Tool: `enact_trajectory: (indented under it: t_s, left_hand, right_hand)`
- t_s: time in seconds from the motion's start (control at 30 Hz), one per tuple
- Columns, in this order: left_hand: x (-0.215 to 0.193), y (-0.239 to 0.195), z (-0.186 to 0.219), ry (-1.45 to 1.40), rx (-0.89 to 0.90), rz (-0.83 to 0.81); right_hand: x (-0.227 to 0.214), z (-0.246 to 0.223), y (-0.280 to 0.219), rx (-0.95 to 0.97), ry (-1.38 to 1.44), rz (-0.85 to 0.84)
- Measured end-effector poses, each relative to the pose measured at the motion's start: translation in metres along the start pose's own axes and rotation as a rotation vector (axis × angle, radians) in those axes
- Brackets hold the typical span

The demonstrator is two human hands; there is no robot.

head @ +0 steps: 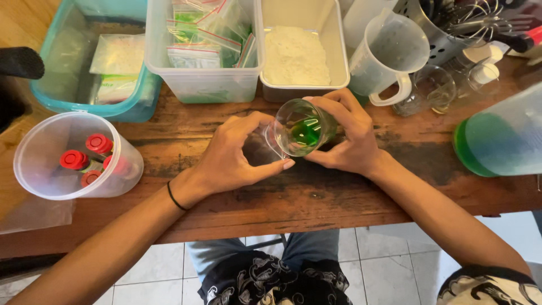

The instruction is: The person pours a green liquid from a glass into small plastic bags, seals them, and places them into a container. The process is repeated multiple times with careful handling of the bags and liquid.

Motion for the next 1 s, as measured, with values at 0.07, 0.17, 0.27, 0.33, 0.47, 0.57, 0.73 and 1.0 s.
enact_trajectory:
  t_s: [0.07,0.17,0.27,0.33,0.47,0.57,0.73,1.0]
  left_hand:
    - [0.001,-0.002,0.001,0.001,0.001,-0.003]
    - [0.000,0.000,0.000,0.014,0.010,-0.006]
    - [0.001,0.000,0.000,0.007,0.001,-0.013]
    - [0.001,-0.001,0.000,0.002,-0.005,-0.017]
    - [0.001,0.002,0.001,0.005,0.014,-0.016]
    - [0.003,-0.002,-0.001,0.004,-0.004,-0.026]
    - [0.003,-0.002,0.000,0.007,-0.019,-0.043]
    - [0.003,0.000,0.001,0.018,0.002,-0.034]
  right_hand:
    - [0.000,-0.002,-0.002,0.006,-0.012,0.005]
    - [-0.002,-0.001,0.000,-0.001,-0.033,0.015]
    - [-0.002,0.003,-0.003,0.004,-0.042,0.011]
    - [-0.001,0.004,-0.003,0.006,-0.041,0.010]
    - [-0.004,0.000,0.001,-0.008,-0.048,0.023]
    - [-0.003,0.001,0.000,0.005,-0.034,0.009]
    - [-0.002,0.003,-0.001,0.034,-0.037,-0.004]
    - [-0.002,0.009,-0.001,0.033,-0.005,-0.032]
Point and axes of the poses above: each hand's wrist, its own y-axis towards the middle knuckle, its own x-axis out of the palm, z = x × y, the point moved 10 cm from there along y, towards the middle knuckle, and after that the axes turned 11 degrees about x, right-handed, at the moved point
